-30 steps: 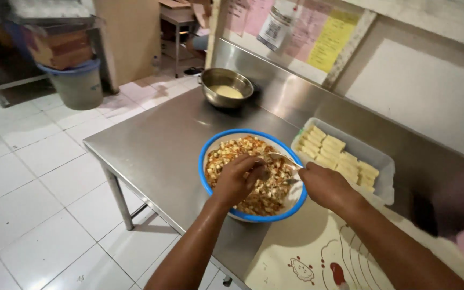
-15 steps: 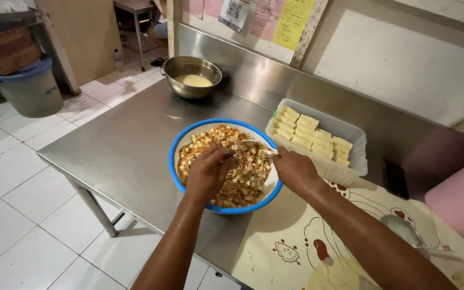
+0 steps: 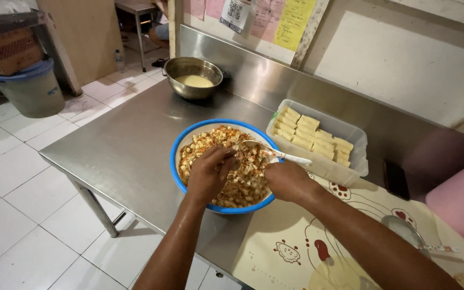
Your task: Filling and folding pastry wrappers with a savory mixture on a silicone mat in a commercial kitchen.
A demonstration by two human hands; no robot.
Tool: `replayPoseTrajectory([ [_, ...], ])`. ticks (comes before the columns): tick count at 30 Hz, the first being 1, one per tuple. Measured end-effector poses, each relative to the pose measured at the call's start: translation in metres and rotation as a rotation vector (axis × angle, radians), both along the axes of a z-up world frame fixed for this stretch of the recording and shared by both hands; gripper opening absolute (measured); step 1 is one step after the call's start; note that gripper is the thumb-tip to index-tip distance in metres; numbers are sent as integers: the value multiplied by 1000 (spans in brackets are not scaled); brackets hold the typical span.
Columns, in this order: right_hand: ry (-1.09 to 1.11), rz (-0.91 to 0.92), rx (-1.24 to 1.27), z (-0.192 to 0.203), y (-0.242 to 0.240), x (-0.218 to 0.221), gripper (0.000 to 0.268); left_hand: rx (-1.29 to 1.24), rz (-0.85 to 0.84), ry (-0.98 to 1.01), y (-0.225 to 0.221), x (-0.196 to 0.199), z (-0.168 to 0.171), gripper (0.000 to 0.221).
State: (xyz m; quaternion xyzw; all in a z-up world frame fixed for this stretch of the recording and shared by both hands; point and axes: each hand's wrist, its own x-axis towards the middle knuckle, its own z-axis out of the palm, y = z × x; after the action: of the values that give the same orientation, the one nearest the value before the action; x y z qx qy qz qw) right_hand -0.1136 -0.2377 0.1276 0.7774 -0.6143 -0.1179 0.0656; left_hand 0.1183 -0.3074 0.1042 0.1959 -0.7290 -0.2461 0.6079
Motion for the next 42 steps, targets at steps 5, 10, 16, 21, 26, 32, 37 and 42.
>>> replayPoseTrajectory([
  [5,-194,-100,201,-19,-12,-25,17,-9,-9,-30,-2,0,-3,15],
  [10,-420,-76,329,57,7,22,20,28,-21,-16,0,0,1,13],
  [16,-766,-217,455,54,-3,-7,24,-66,76,173,-7,-2,-3,13],
  [21,-1290,-407,423,52,2,-32,20,-85,157,267,-8,2,-1,11],
  [26,-1447,-405,356,77,30,-51,17,-157,146,301,-10,-2,-4,13],
  [32,-1445,-435,239,87,125,-94,19,-89,149,222,-15,-1,-31,15],
  [37,-1438,-537,185,66,254,-111,18,-365,336,104,-22,6,-45,10],
  [42,-1179,-765,-50,-17,366,-122,30,-418,124,306,33,0,-17,15],
])
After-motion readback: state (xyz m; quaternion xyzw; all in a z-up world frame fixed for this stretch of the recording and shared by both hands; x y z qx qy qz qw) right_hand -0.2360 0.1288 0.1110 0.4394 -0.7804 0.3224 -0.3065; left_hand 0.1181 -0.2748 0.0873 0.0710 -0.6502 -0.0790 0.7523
